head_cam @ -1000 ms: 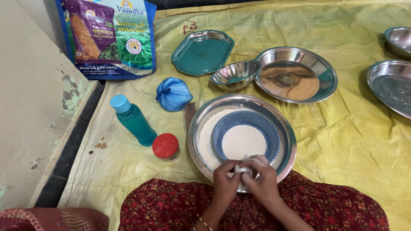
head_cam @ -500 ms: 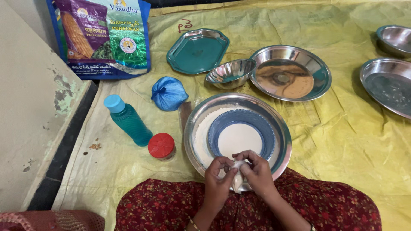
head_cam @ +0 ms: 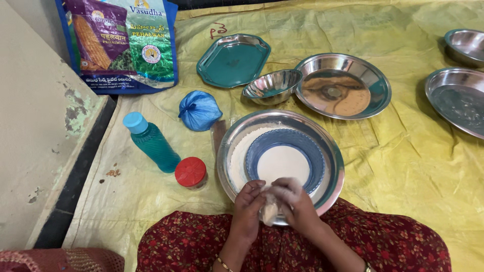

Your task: The person sifts white flour from a blue bowl into a larger metal bowl using a sieve. They then mix the sifted flour with their hand and pour water from a plastic bottle into the flour.

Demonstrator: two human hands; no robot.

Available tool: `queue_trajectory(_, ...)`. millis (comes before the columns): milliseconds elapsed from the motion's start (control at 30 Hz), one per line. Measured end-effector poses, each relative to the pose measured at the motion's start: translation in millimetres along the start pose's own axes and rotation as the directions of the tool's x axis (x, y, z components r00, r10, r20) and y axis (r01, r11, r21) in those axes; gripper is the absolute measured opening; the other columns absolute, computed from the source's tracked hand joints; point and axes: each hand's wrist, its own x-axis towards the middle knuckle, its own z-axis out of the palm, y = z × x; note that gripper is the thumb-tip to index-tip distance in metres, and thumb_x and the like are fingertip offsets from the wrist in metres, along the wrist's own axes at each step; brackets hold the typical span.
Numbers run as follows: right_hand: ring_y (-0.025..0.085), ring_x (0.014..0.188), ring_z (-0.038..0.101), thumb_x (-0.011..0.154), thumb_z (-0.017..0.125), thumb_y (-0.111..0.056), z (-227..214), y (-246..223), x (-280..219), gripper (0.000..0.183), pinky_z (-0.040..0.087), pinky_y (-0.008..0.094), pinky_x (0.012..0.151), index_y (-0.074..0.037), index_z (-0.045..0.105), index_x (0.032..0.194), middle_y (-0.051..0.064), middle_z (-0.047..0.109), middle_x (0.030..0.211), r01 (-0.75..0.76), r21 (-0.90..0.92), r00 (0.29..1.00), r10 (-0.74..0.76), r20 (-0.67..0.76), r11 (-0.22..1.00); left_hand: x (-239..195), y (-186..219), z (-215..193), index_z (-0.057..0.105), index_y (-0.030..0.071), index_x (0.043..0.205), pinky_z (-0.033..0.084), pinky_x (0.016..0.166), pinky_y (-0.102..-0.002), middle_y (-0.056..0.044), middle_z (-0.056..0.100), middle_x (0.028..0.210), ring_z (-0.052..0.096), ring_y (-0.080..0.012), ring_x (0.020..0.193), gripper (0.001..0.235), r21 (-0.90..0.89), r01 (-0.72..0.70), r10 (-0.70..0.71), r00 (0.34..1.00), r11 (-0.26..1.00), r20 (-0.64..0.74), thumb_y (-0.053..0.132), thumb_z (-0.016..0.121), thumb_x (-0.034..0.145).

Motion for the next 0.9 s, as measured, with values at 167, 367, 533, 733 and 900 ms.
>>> queue_trajectory(167, 0.028, 0.091, 0.071, 0.079, 0.077, -0.005, 2.7, -8.1, -1.3, 0.027, 0.058, 0.038, 0.076, -0.006, 0.076, 0.106, 0.012, 0.071, 0.102, 0.036, -0.019, 0.998, -0.035, 0.055, 0.999, -2.5, -2.4, -15.8, 0.071, -0.002, 0.115, 0.056, 0.098, -0.033, -0.013, 0.064, 0.123, 0.064, -0.0201, 0.115, 0.024, 0.455, -0.231, 0.195, 0.973, 0.86, 0.125, 0.0, 0.06, 0.095)
queue_trajectory(367, 0.024, 0.085, 0.076, 0.08, 0.074, 0.0, 5.4, -7.9, 2.3, 0.018, 0.061, 0.033, 0.072, -0.002, 0.074, 0.098, 0.011, 0.075, 0.095, -0.04, 0.004, 0.99, 0.04, -0.134, 0.999, -16.0, -1.8, -2.4, 0.061, 0.0, 0.126, 0.046, 0.106, -0.04, -0.013, 0.056, 0.127, 0.052, -0.0249, 0.124, 0.027, 0.746, -0.431, 0.275, 0.902, 0.508, 0.333, 0.01, 0.053, 0.102)
queue_trajectory(533, 0.019, 0.078, 0.074, 0.083, 0.071, 0.003, -1.0, -22.9, 4.9, 0.011, 0.059, 0.03, 0.066, -0.001, 0.073, 0.092, 0.01, 0.074, 0.09, -0.135, 0.074, 0.968, 0.148, -0.201, 0.988, -23.3, 14.0, 16.3, 0.06, -0.004, 0.114, 0.044, 0.093, -0.046, -0.016, 0.061, 0.112, 0.053, -0.0339, 0.111, 0.022, 0.819, -0.569, 0.37, 0.78, 0.081, 0.505, 0.01, 0.06, 0.097)
queue_trajectory(733, 0.016, 0.075, 0.072, 0.084, 0.069, 0.006, 4.1, -45.9, 19.2, 0.01, 0.056, 0.027, 0.064, 0.001, 0.071, 0.092, 0.009, 0.073, 0.088, -0.15, 0.158, 0.954, 0.184, -0.236, 0.976, -46.6, 53.8, 25.7, 0.063, 0.0, 0.104, 0.045, 0.084, -0.048, -0.014, 0.065, 0.105, 0.055, -0.0352, 0.101, 0.016, 0.878, -0.479, 0.358, 0.818, -0.01, 0.45, 0.013, 0.064, 0.094)
queue_trajectory(900, 0.018, 0.074, 0.067, 0.086, 0.067, 0.004, 24.3, -64.5, 25.3, 0.012, 0.054, 0.028, 0.063, -0.001, 0.073, 0.094, 0.007, 0.074, 0.09, -0.312, 0.46, 0.922, 0.382, -0.064, 0.831, -71.5, 85.6, 8.0, 0.064, -0.001, 0.103, 0.047, 0.087, -0.047, -0.015, 0.065, 0.105, 0.058, -0.0361, 0.102, 0.014, 0.862, -0.506, 0.402, 0.796, 0.033, 0.452, 0.011, 0.065, 0.096)
